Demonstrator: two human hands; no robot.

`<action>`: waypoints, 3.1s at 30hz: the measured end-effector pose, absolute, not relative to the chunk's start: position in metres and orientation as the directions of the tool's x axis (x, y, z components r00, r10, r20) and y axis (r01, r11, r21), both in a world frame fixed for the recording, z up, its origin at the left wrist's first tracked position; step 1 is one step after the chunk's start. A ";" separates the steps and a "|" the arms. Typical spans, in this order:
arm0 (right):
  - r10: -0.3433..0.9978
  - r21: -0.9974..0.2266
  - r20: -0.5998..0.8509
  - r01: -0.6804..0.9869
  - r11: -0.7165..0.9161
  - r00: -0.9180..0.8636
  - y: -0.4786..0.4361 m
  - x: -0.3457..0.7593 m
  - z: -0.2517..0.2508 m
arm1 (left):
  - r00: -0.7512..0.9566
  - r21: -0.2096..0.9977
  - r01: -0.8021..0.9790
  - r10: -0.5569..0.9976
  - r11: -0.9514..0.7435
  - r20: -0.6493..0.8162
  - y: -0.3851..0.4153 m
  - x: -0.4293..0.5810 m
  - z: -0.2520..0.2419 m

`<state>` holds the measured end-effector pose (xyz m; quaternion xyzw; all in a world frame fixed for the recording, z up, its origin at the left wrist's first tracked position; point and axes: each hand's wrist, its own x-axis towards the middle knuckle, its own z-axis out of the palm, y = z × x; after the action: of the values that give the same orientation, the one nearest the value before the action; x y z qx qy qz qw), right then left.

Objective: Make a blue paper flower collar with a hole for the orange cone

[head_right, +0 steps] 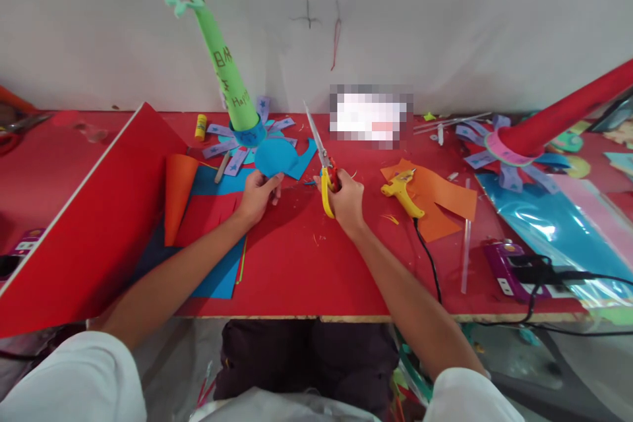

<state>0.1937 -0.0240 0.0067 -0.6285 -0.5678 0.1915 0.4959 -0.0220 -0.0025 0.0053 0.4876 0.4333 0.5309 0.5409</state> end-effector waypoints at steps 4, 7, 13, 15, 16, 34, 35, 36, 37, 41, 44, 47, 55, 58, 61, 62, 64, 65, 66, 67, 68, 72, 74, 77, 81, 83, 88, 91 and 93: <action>0.904 -0.813 0.330 0.568 0.125 0.273 -0.021 0.195 0.003 | 0.045 0.989 -0.138 0.997 -0.056 0.063 -0.003 -0.021 0.006; 0.915 -0.772 0.337 0.621 0.134 0.222 -0.019 0.199 -0.002 | 0.040 0.982 -0.184 0.997 -0.052 0.060 -0.003 -0.020 0.006; 0.895 -0.550 0.443 0.802 0.231 0.046 -0.013 0.221 -0.014 | 0.135 0.991 -0.130 0.989 -0.043 0.060 0.000 -0.026 0.008; 0.885 -0.476 0.466 0.846 0.239 0.013 -0.011 0.226 -0.016 | 0.113 0.988 -0.155 0.993 -0.023 0.041 0.002 -0.028 0.008; 0.883 -0.453 0.469 0.859 0.239 0.001 -0.010 0.227 -0.017 | 0.091 0.981 -0.192 0.995 -0.013 0.031 0.003 -0.029 0.008; 0.926 -0.321 0.367 0.924 0.211 -0.084 -0.011 0.223 -0.016 | 0.068 0.933 -0.356 0.997 0.047 -0.024 0.004 -0.028 0.007; 0.925 -0.322 0.371 0.924 0.206 -0.077 -0.011 0.223 -0.017 | 0.057 0.931 -0.362 0.998 0.041 -0.022 0.004 -0.027 0.007; 0.924 -0.326 0.375 0.923 0.205 -0.072 -0.011 0.223 -0.017 | 0.042 0.928 -0.371 0.999 0.035 -0.021 0.004 -0.027 0.006; 0.922 -0.332 0.381 0.920 0.208 -0.071 -0.011 0.223 -0.017 | 0.025 0.924 -0.382 0.999 0.032 -0.024 0.005 -0.027 0.005; 0.917 -0.354 0.396 0.913 0.204 -0.051 -0.013 0.221 -0.018 | 0.006 0.915 -0.402 0.999 0.033 -0.033 0.007 -0.026 0.000; 0.910 -0.377 0.411 0.919 0.112 0.058 -0.011 0.222 -0.018 | 0.023 0.921 -0.389 1.000 0.018 -0.010 0.008 -0.026 -0.002; 0.889 -0.447 0.425 0.894 0.041 0.172 -0.008 0.225 -0.017 | 0.036 0.923 -0.384 0.999 -0.003 0.018 0.008 -0.026 -0.002; 0.902 -0.420 0.372 0.906 -0.047 0.220 -0.011 0.219 -0.010 | -0.009 0.970 -0.180 0.986 -0.166 0.167 0.007 -0.026 -0.008; 0.933 -0.373 0.299 0.924 -0.080 0.202 -0.016 0.213 -0.007 | -0.033 0.956 0.014 0.956 -0.293 0.293 0.003 -0.026 -0.010; 0.953 -0.347 0.286 0.938 0.006 0.100 -0.018 0.212 -0.010 | -0.022 0.949 0.084 0.952 -0.303 0.306 -0.002 -0.026 -0.009; 0.949 -0.345 0.309 0.938 0.048 0.065 -0.018 0.213 -0.012 | -0.018 0.951 0.081 0.953 -0.299 0.301 -0.003 -0.026 -0.008; 0.928 -0.347 0.372 0.930 0.122 0.017 -0.018 0.213 -0.018 | -0.013 0.956 0.061 0.957 -0.288 0.289 -0.004 -0.026 -0.007; 0.916 -0.351 0.400 0.924 0.150 0.004 -0.017 0.213 -0.020 | -0.014 0.959 0.057 0.960 -0.279 0.281 -0.004 -0.026 -0.006; 0.907 -0.356 0.421 0.918 0.173 -0.008 -0.017 0.213 -0.023 | -0.015 0.961 0.056 0.962 -0.271 0.272 -0.003 -0.026 -0.005; 0.901 -0.361 0.434 0.913 0.191 -0.017 -0.016 0.213 -0.025 | -0.016 0.963 0.057 0.964 -0.264 0.266 -0.003 -0.026 -0.005; 0.898 -0.364 0.439 0.909 0.204 -0.025 -0.016 0.213 -0.027 | -0.010 0.964 0.059 0.965 -0.260 0.261 -0.003 -0.026 -0.005; 0.905 -0.379 0.423 0.897 0.227 -0.050 -0.012 0.214 -0.032 | 0.020 0.962 0.056 0.963 -0.268 0.267 -0.001 -0.027 -0.006; 0.909 -0.425 0.416 0.879 0.216 -0.022 -0.010 0.215 -0.034 | 0.026 0.958 0.059 0.960 -0.280 0.279 0.000 -0.027 -0.007; 0.915 -0.535 0.403 0.819 0.207 0.032 -0.007 0.216 -0.032 | 0.030 0.958 0.053 0.959 -0.282 0.281 0.002 -0.028 -0.009; 0.878 -0.598 0.476 0.716 0.359 -0.042 -0.010 0.213 -0.018 | 0.038 0.963 0.052 0.964 -0.265 0.264 0.003 -0.028 -0.008; 0.845 -0.589 0.531 0.689 0.422 -0.063 -0.017 0.210 -0.007 | 0.059 0.960 0.085 0.963 -0.265 0.261 0.002 -0.027 -0.007; 0.828 -0.556 0.553 0.701 0.446 -0.088 -0.033 0.198 0.004 | 0.131 0.902 0.231 0.930 -0.365 0.343 -0.003 -0.025 -0.002; 0.819 -0.569 0.562 0.663 0.486 -0.119 -0.033 0.195 -0.002 | 0.185 0.881 0.273 0.920 -0.385 0.345 -0.005 -0.025 0.000; 0.822 -0.583 0.557 0.650 0.487 -0.116 -0.030 0.196 -0.005 | 0.194 0.881 0.282 0.922 -0.380 0.336 -0.006 -0.025 0.001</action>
<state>0.1965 -0.0300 -0.0051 -0.4969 -0.7408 0.0973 0.4414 -0.0250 -0.0060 0.0014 0.6906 0.4357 0.4618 0.3464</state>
